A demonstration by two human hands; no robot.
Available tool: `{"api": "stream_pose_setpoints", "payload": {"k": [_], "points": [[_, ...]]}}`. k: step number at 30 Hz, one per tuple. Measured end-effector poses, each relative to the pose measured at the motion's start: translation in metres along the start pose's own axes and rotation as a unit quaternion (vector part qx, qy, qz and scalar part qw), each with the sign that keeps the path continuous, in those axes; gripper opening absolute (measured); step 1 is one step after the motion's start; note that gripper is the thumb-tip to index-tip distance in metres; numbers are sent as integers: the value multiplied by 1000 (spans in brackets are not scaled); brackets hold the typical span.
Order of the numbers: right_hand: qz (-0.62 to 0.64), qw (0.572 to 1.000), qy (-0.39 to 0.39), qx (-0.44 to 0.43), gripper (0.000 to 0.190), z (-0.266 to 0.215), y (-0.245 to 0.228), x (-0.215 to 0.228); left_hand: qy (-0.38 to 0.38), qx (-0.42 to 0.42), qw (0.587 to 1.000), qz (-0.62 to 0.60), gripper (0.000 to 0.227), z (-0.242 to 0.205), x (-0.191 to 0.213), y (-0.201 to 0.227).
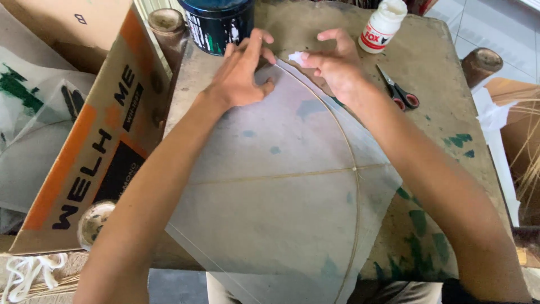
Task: Assembling a traditional kite by cutting paper to shape, applying glue, and folding edges over a bamboo frame.
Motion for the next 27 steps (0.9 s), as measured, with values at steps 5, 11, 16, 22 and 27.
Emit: {"api": "stream_pose_setpoints", "payload": {"k": [5,11,16,22,27], "points": [[86,996,1,-38,49,-23,4,33,-2,-4,1000,14,66,3,1,6],[121,993,-12,-4,45,-50,-4,77,2,-32,999,27,45,40,-10,62],[159,986,46,-5,48,-67,-3,134,8,-33,989,-143,13,83,-57,137],[90,981,156,72,43,-111,-26,240,14,-58,989,-135,3,127,-133,219],[-227,925,162,259,39,-150,-57,315,-8,-176,982,-68,14,148,-188,304]]}}
Point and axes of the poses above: each hand's wrist, its own z-axis towards the middle knuckle, its own x-axis out of the back of the hand, y = z × x, the point moved 10 cm from there along z, towards the middle knuckle, and after that the axes turned 6 degrees about z, right-handed, at the moved point
